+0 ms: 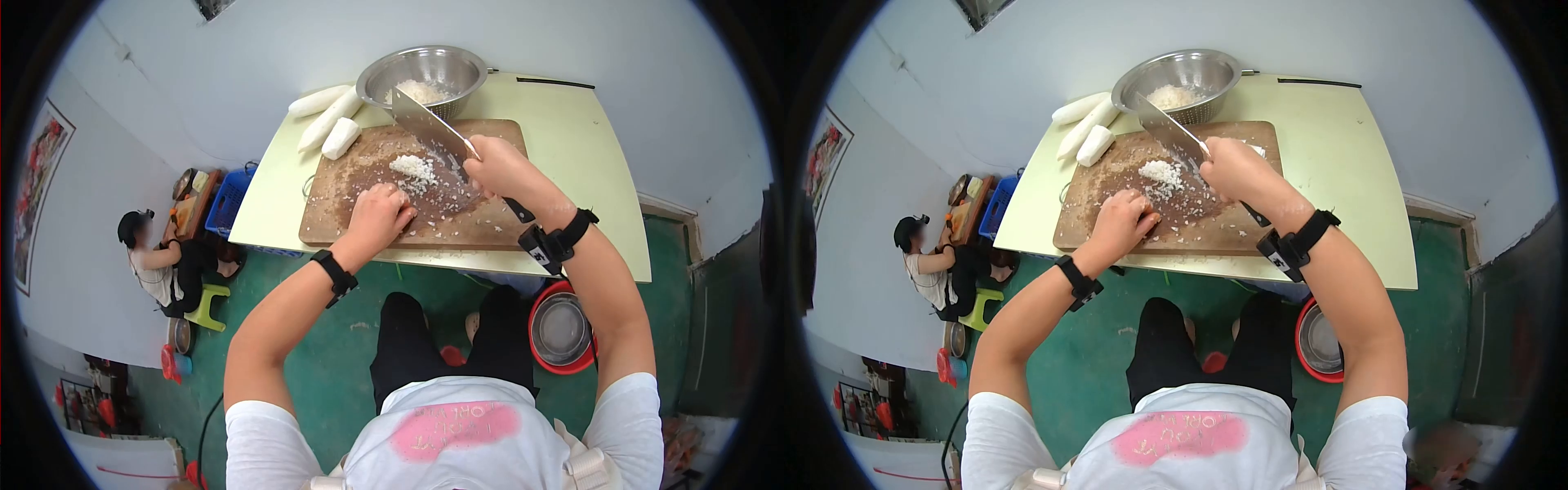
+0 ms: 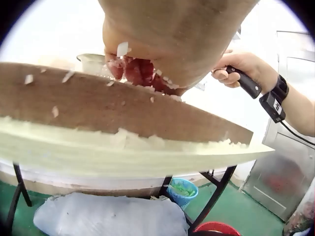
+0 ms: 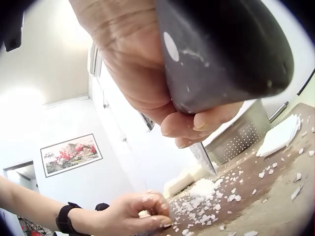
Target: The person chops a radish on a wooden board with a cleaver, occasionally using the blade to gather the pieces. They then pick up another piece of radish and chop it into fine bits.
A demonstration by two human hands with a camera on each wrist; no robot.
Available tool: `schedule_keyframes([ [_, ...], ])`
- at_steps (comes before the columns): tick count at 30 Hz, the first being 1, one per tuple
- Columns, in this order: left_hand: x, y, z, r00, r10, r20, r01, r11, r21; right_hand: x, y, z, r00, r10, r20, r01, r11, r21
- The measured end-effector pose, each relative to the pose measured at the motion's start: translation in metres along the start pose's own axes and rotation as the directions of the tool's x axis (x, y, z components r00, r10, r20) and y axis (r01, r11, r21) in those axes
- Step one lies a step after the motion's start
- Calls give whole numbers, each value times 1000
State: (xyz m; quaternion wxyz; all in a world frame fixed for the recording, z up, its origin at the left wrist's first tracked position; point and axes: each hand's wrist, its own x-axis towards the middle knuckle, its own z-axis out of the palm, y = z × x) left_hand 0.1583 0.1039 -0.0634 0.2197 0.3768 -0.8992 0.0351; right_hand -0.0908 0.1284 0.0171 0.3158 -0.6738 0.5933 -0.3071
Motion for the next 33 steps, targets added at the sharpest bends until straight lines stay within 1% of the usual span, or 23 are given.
schedule_keyframes([
  [1,12,-1,0,990,-99,98,98,995,10,-1,5,0,1000,-9,18,9,999,35],
  [2,24,-4,1,991,-91,95,91,996,12,-3,7,0,999,-20,37,17,997,70],
  [4,44,-12,9,985,-133,-112,132,991,-13,-13,5,-2,1000,4,19,-6,996,90],
  [5,53,-20,11,991,-131,-42,131,991,-7,-16,6,-4,1000,17,16,-19,994,103],
  [6,61,-21,12,991,-123,-42,123,992,-7,-18,7,-5,999,31,12,-32,993,116],
  [8,75,-22,16,956,-243,166,249,968,-16,-20,16,-7,999,30,-12,-28,991,127],
  [10,82,-22,21,953,-233,195,236,972,9,-21,21,-9,999,48,-18,-46,993,108],
  [12,85,-20,23,943,-252,219,286,948,-139,-20,27,-8,998,55,-32,-52,994,99],
  [13,86,-17,23,943,-250,221,284,949,-138,-20,30,-8,997,58,-43,-54,995,87],
  [15,82,-7,25,935,-329,136,353,902,-247,-19,32,-7,998,39,-42,-35,997,75],
  [16,78,-4,22,933,-329,142,356,902,-245,-19,33,-6,999,17,-39,-14,998,60],
  [19,61,-5,17,921,-353,166,387,881,-272,-17,28,-3,999,43,-1,-43,999,24],
  [20,50,-11,20,960,-278,31,276,926,-258,-14,31,3,999,41,3,-41,999,27],
  [21,41,-13,20,976,-192,-103,165,960,-227,-10,32,11,991,-104,-84,91,986,-142],
  [22,34,-14,22,975,-194,-104,167,960,-224,-6,33,16,955,-259,-146,203,927,-316],
  [23,27,-15,23,968,-187,-168,151,967,-208,-3,34,20,954,-261,-145,205,926,-316],
  [24,23,-15,24,956,-178,-232,135,972,-191,-2,23,20,963,-243,-117,192,923,-334],
  [26,19,-13,26,951,-195,-240,147,968,-205,4,14,26,971,-224,-83,182,917,-355],
  [28,15,-12,27,944,-217,-249,163,962,-220,16,11,34,985,-170,32,165,873,-459],
  [31,15,-15,28,947,-231,-225,166,947,-273,18,0,31,983,-171,67,182,863,-471],
  [33,16,-19,29,940,-259,-223,186,936,-300,17,-6,35,982,-182,50,184,866,-466],
])
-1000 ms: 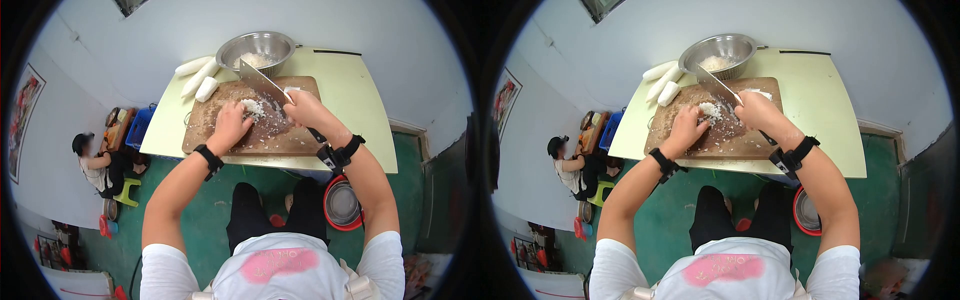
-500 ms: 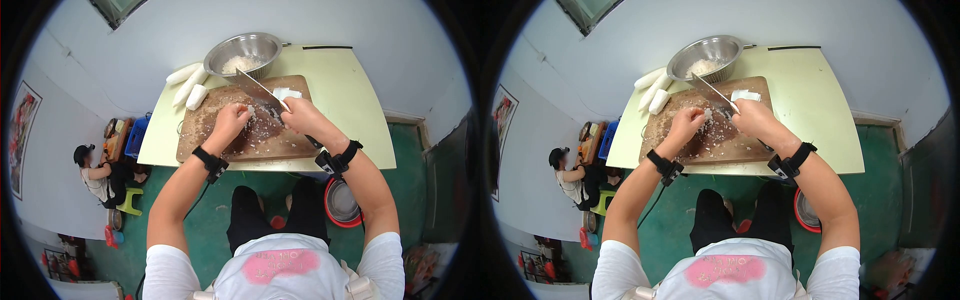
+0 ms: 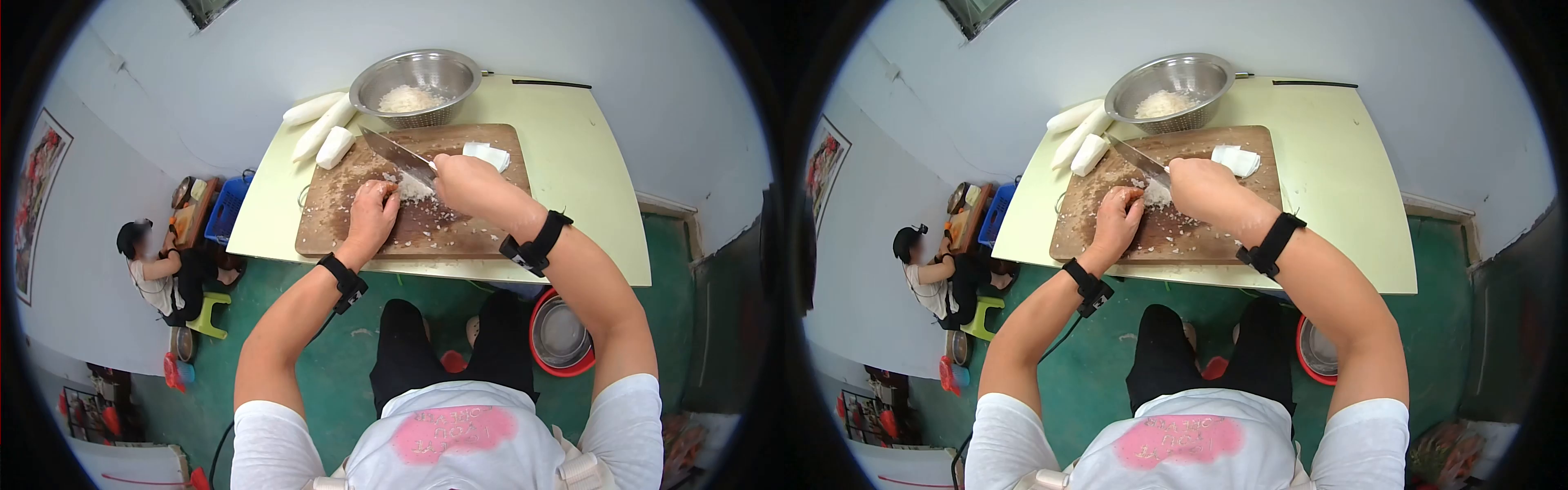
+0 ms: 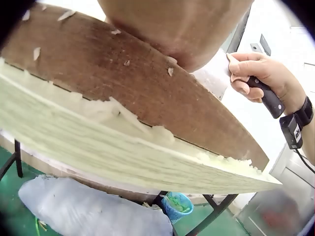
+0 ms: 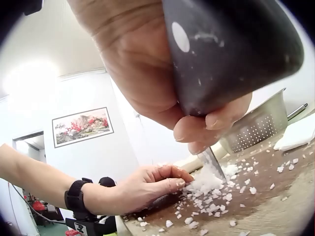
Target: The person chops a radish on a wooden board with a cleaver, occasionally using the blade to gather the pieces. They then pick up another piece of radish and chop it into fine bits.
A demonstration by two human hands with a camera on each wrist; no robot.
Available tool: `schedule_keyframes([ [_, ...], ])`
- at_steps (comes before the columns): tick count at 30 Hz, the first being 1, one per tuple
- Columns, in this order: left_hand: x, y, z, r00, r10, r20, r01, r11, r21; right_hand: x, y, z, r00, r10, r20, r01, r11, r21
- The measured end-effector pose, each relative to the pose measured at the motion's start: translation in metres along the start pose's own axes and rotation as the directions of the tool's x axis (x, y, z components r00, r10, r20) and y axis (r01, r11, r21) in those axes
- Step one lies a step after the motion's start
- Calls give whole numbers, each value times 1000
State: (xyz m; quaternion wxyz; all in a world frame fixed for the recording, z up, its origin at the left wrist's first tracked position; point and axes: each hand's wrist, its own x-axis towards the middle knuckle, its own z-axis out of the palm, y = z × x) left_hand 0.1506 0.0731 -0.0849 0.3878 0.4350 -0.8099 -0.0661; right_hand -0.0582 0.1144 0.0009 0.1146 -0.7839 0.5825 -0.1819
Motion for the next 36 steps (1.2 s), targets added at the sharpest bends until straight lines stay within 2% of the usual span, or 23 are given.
schedule_keyframes([
  [2,-2,-2,2,999,-33,2,34,999,-26,-1,-1,5,1000,5,-12,-4,1000,9],
  [5,0,-1,-1,999,-44,15,44,998,-39,2,0,8,998,5,56,-4,1000,-29],
  [7,1,-2,1,995,-25,-99,21,999,-36,0,-4,0,995,65,82,-69,996,54],
  [8,4,-5,3,995,-23,-99,20,999,-38,0,-3,3,995,66,81,-71,996,54],
  [10,13,-16,8,983,-26,-181,57,984,167,-3,0,12,997,67,49,-67,998,10],
  [11,19,-22,8,983,-22,-182,53,985,165,-4,1,10,997,69,45,-69,998,9],
  [13,36,-31,6,981,-190,24,181,959,217,-5,2,1,990,102,101,-112,989,98],
  [14,40,-34,7,982,-183,52,169,964,205,-5,3,-2,990,102,94,-111,989,97],
  [16,43,-22,6,975,-203,93,189,972,141,-8,4,-4,984,164,-70,-162,986,34],
  [18,41,-5,6,967,-215,140,206,976,77,-5,17,3,990,142,-23,-142,990,-2],
  [20,34,16,2,946,-231,228,256,963,-87,-6,22,1,991,131,10,-130,991,-36],
  [21,28,18,3,947,-224,228,250,964,-91,-11,20,1,996,93,-8,-93,996,-17],
  [22,20,19,2,989,-107,98,110,994,-26,-12,16,0,998,50,-22,-50,999,1],
  [23,12,18,1,1000,18,-23,-17,998,60,-12,13,-1,999,45,-18,-45,999,1],
  [26,-8,15,-2,1000,5,8,-6,998,64,-11,7,4,999,23,-26,-21,998,56],
  [28,-14,15,-1,999,35,-6,-35,998,59,-6,7,3,999,-12,47,12,1000,13],
  [31,-14,14,0,1000,9,-21,-9,1000,-8,-9,-1,-4,1000,25,-1,-25,997,72],
  [34,-14,15,-2,1000,-20,-22,20,1000,-16,-8,-3,6,995,-5,101,6,1000,-8],
  [36,-13,15,-1,1000,-16,-26,16,1000,-22,-8,-2,3,997,2,72,-3,1000,9],
])
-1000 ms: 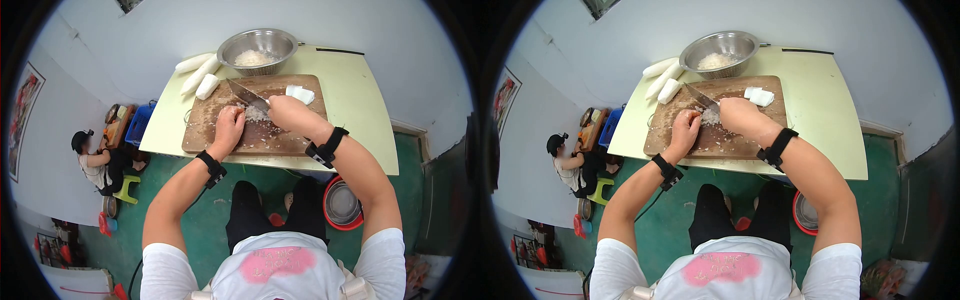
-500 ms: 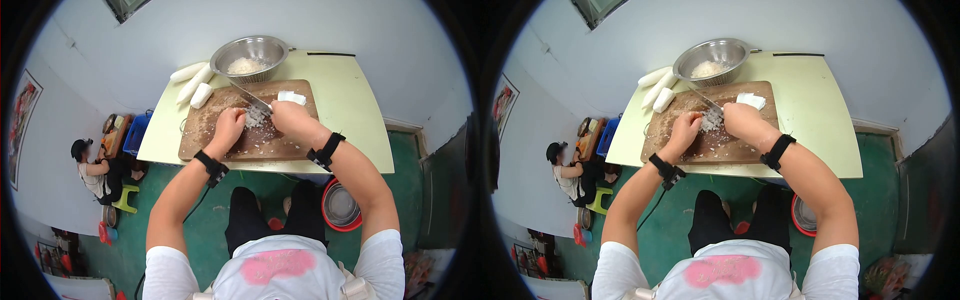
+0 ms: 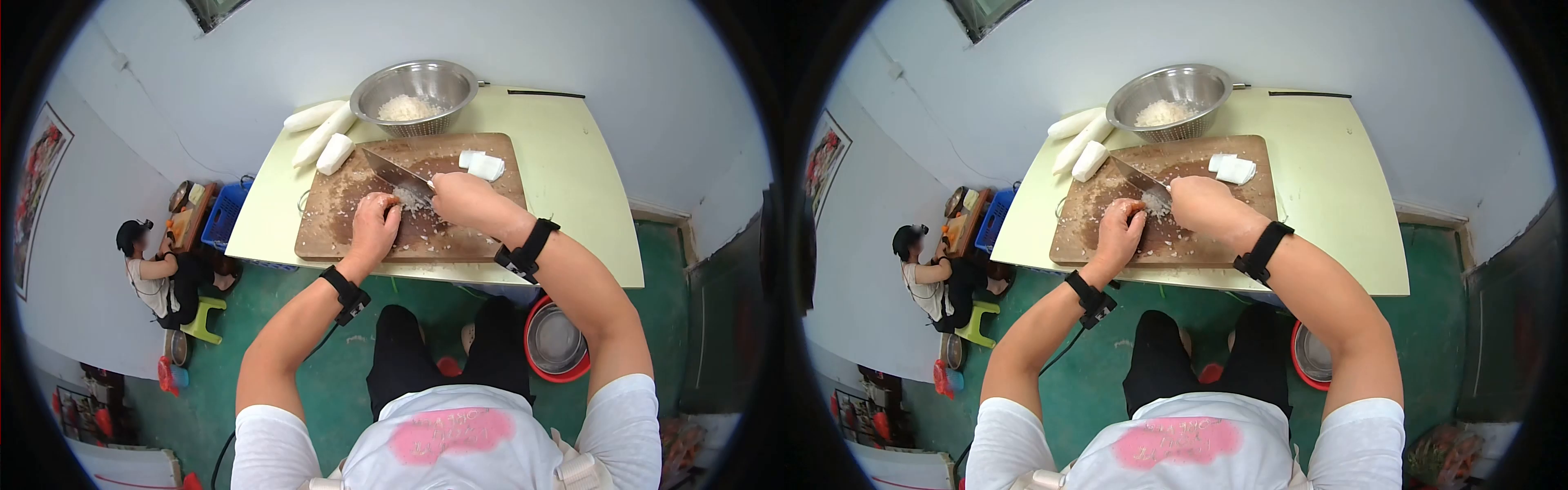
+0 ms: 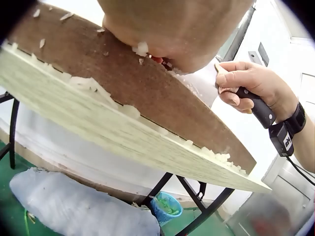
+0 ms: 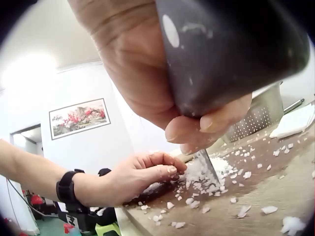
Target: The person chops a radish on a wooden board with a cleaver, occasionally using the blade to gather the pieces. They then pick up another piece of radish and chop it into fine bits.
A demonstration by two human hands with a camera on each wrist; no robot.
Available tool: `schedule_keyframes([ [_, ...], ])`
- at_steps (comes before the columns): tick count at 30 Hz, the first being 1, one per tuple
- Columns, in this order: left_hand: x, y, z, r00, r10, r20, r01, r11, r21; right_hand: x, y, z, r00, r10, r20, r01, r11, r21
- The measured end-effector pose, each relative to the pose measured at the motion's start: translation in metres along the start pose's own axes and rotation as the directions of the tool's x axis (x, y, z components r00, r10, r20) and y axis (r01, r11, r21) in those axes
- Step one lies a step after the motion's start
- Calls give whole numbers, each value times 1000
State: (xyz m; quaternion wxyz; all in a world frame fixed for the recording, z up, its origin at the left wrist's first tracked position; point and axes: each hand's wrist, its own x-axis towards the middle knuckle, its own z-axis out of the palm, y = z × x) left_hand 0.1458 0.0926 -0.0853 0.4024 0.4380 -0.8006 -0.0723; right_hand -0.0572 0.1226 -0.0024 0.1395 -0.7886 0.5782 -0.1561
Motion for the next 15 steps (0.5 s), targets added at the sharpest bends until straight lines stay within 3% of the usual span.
schedule_keyframes([
  [5,-4,-1,0,1000,11,-16,-11,1000,-15,-5,-1,-9,996,79,-43,-76,995,71],
  [10,-1,-3,1,1000,-3,-6,3,1000,-2,-6,-2,-21,985,162,57,-166,983,77],
  [15,-2,-2,2,1000,-21,-11,21,999,-39,-3,5,-1,998,49,-35,-49,999,-9],
])
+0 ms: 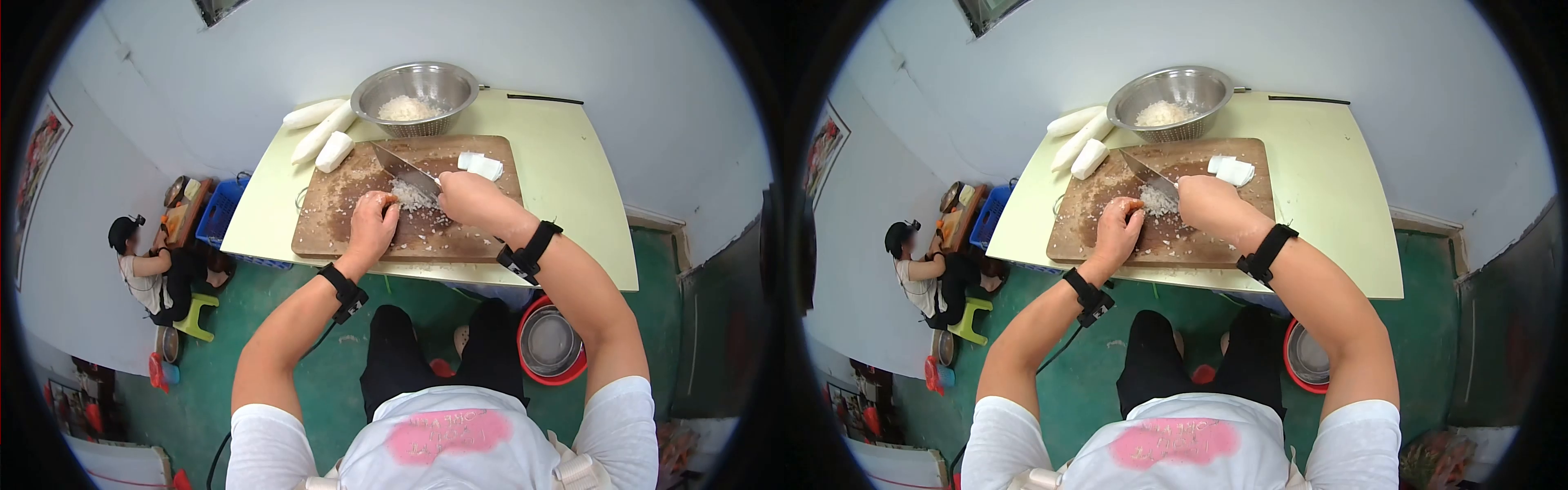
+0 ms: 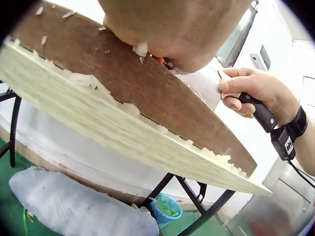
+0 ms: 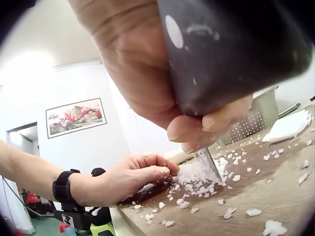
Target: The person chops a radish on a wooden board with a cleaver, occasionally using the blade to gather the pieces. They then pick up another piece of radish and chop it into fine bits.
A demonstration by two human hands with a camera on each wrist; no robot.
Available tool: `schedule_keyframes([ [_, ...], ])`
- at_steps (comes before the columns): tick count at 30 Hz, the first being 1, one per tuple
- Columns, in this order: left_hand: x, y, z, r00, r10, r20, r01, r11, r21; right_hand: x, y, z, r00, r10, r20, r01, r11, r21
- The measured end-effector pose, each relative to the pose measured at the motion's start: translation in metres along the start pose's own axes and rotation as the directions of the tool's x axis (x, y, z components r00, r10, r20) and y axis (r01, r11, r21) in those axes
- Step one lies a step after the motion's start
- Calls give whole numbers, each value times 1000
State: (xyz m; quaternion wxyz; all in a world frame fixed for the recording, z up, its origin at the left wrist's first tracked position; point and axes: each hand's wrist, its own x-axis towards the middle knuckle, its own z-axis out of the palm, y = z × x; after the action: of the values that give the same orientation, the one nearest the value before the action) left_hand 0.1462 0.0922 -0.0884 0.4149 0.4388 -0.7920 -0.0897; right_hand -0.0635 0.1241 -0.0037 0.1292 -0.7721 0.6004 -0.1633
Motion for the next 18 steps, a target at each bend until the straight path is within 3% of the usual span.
schedule_keyframes([
  [5,-1,1,0,1000,-21,-6,21,1000,-11,-3,-10,-3,999,13,-34,-12,999,30],
  [8,1,-1,1,999,-6,-36,6,1000,-14,1,-7,0,999,8,34,-7,1000,-15],
  [10,-1,-3,2,993,-97,-66,89,989,-116,2,-8,0,1000,-11,3,11,1000,21],
  [13,-1,-6,1,983,-54,-175,44,997,-59,-5,-17,1,999,-46,29,44,997,61],
  [18,-1,-1,-2,981,-100,-167,89,994,-70,-2,-13,6,999,-45,-25,47,996,77],
])
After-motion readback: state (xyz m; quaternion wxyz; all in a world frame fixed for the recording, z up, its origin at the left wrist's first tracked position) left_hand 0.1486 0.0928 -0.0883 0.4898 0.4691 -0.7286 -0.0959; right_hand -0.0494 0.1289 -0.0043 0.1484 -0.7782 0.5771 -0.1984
